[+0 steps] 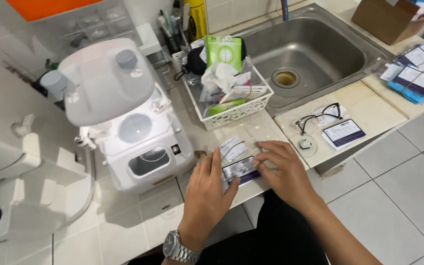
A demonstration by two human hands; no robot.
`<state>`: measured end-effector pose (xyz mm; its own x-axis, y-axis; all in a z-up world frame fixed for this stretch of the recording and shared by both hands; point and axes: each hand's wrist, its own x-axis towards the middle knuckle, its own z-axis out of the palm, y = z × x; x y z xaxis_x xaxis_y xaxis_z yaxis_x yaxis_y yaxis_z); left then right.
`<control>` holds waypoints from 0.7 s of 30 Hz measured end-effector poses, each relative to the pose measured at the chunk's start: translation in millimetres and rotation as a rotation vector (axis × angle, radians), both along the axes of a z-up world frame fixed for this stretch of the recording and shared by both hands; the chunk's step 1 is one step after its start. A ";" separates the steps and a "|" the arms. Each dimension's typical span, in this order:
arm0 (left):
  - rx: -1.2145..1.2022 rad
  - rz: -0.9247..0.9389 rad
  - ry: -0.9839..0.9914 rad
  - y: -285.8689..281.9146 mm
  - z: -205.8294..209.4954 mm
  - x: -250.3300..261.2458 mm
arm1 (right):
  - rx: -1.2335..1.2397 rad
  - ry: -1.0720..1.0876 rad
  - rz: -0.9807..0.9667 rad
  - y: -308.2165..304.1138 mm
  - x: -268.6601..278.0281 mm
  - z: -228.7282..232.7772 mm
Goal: The person places a lens into a lensometer and adjusts the device's knobs. They then open a blue package containing a lens and place it on the counter. Finally, the person moves to a different machine, opens its lid, and adjusts internal components.
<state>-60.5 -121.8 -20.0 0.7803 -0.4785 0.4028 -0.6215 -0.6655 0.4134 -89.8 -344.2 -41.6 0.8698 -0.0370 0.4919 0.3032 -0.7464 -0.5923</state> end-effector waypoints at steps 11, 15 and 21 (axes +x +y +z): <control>0.222 -0.338 -0.001 -19.5 42.4 55.7 | 0.232 0.203 0.478 -47.8 27.2 65.5; 0.104 -0.222 0.306 -35.0 48.3 66.4 | 0.215 0.216 0.470 -92.3 26.2 66.2; 0.192 -0.128 0.292 -46.7 18.4 91.7 | 0.053 0.432 -0.189 -198.4 -3.4 66.6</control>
<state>31.3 -168.4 -1.5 0.7777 -0.6252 0.0654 -0.5794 -0.6725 0.4606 -93.2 -542.6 25.0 0.9699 -0.2300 0.0796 -0.1179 -0.7300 -0.6732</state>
